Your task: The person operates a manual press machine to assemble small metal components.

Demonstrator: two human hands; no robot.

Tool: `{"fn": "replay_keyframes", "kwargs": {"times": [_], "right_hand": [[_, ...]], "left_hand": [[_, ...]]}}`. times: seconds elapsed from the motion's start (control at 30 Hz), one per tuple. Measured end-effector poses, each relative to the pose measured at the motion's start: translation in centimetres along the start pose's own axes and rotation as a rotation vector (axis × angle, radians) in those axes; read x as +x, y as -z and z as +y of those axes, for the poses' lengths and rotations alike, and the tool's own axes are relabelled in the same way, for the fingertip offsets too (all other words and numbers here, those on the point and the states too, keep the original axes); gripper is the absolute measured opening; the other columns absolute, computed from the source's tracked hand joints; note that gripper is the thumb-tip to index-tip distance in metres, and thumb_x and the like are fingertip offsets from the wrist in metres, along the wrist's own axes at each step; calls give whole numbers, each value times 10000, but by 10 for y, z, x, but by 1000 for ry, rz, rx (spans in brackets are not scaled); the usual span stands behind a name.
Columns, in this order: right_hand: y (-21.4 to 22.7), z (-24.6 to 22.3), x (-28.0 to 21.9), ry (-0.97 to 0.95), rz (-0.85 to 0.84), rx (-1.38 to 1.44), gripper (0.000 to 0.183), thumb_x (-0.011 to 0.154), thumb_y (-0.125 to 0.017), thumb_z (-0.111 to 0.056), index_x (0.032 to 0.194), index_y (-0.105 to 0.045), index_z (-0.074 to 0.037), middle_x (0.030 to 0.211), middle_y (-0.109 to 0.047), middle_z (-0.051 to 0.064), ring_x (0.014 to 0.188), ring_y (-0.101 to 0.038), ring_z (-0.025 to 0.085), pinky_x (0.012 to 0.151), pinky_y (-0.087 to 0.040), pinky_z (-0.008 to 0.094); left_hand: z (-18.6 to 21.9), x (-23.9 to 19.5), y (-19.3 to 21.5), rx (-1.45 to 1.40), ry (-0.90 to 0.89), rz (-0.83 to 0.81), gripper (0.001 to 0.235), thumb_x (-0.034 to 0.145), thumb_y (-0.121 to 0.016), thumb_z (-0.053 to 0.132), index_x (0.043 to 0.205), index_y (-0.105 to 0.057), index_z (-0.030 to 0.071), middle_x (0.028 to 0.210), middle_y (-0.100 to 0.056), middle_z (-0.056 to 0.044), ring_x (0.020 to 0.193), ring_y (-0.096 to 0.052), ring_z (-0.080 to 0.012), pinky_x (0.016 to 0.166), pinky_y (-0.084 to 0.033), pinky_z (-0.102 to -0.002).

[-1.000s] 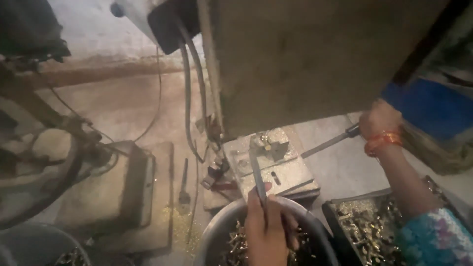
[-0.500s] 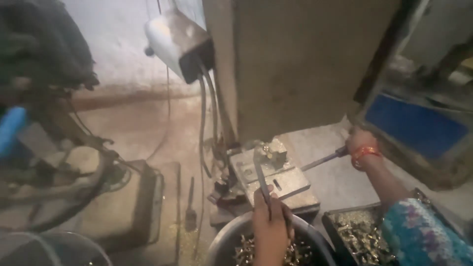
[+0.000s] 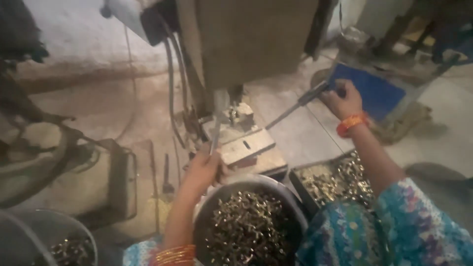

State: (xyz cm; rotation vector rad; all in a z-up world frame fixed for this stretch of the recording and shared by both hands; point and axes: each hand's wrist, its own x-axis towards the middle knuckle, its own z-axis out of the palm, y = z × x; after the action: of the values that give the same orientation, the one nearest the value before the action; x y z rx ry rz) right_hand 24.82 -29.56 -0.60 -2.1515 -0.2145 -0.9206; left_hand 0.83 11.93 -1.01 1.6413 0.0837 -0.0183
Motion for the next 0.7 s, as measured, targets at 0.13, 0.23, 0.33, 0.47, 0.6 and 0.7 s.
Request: {"fn": "replay_keyframes", "kwargs": {"times": [0.13,0.23,0.33,0.47,0.6,0.7], "right_hand": [[-10,101,-110,-226,-250,-66,324,978,-715,-308,1149,-742,-35,1036,-768,177,949,-736,241,861,-553,374],[-30,149,-193,-437,-634,42,286,900,-626,-204,1133,-758,-103,1082,-781,118,931,-766,235,834,-601,390],[-51,145,-235,-370,-721,-258,274,893,-708,-217,1139,-773,-117,1130,-783,184,1008,-774,308,894,-598,398],[-61,127,-249,-84,-731,-278,357,725,-766,-142,1081,-786,-156,1096,-719,169,998,-678,366,870,-555,440],[-72,205,-267,-66,-759,-338,377,685,-762,-130,1057,-797,-175,1084,-741,138,1011,-696,342,896,-571,423],[-27,122,-237,-324,-678,-458,146,912,-718,-194,1017,-811,-153,1043,-764,151,964,-712,347,837,-563,455]], "left_hand": [[-2,0,-1,43,66,2,258,1055,-484,193,1164,-525,-38,702,-703,-68,501,-642,-165,423,-482,-292],[16,-8,-3,50,68,14,276,1019,-468,189,1259,-538,72,670,-683,-58,482,-633,-139,412,-510,-275],[21,-10,-3,-18,50,-18,307,1015,-460,192,1297,-500,78,646,-656,-69,439,-582,-154,369,-427,-280],[17,-7,-2,-73,125,-35,310,1024,-432,191,1312,-486,90,645,-636,-63,420,-556,-150,354,-382,-265],[20,-9,-3,-97,133,-22,360,1000,-416,144,1357,-469,151,646,-639,-62,415,-549,-147,352,-391,-264],[4,-5,-1,-107,94,-24,303,1046,-439,156,1329,-485,54,672,-654,-78,447,-573,-154,366,-403,-271]]}}
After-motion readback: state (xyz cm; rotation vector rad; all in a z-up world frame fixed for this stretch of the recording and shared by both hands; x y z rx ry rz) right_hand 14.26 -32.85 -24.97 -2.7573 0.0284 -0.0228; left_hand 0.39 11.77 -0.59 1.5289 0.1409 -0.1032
